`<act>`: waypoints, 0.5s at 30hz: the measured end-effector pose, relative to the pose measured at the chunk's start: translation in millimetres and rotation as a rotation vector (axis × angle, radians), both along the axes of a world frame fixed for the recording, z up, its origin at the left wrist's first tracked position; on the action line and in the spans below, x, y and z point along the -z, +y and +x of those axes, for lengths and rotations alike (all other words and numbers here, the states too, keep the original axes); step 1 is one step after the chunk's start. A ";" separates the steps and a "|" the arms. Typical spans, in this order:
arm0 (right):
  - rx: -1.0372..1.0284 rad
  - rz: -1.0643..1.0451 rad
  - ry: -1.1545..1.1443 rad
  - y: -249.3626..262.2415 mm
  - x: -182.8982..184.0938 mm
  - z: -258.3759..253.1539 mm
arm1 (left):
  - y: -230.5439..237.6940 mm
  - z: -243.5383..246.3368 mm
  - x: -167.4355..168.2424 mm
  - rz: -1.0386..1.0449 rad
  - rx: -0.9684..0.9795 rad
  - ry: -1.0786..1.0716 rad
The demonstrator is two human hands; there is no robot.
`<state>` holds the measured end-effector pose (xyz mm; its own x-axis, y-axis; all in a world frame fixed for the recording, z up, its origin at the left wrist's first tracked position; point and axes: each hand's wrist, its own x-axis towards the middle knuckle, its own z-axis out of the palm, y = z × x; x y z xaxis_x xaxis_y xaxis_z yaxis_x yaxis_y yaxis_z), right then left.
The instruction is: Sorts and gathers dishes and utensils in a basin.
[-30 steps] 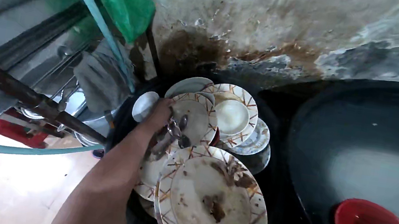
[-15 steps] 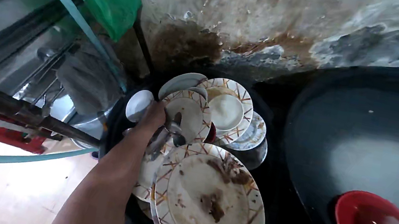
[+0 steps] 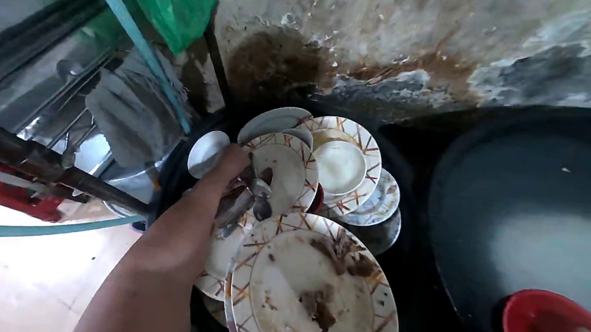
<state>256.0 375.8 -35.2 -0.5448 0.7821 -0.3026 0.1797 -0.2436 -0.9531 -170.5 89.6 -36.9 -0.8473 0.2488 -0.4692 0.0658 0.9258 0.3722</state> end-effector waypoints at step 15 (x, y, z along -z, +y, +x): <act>-0.059 0.080 -0.135 -26.9 -38.1 -16.3 | -19.9 137.6 -71.2 0.317 0.339 -0.064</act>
<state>239.7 348.9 3.0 -0.5494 0.7742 -0.3142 0.3194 -0.1529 -0.9352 -32.9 69.6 34.3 -0.6655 0.6459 -0.3741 0.3126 0.6963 0.6461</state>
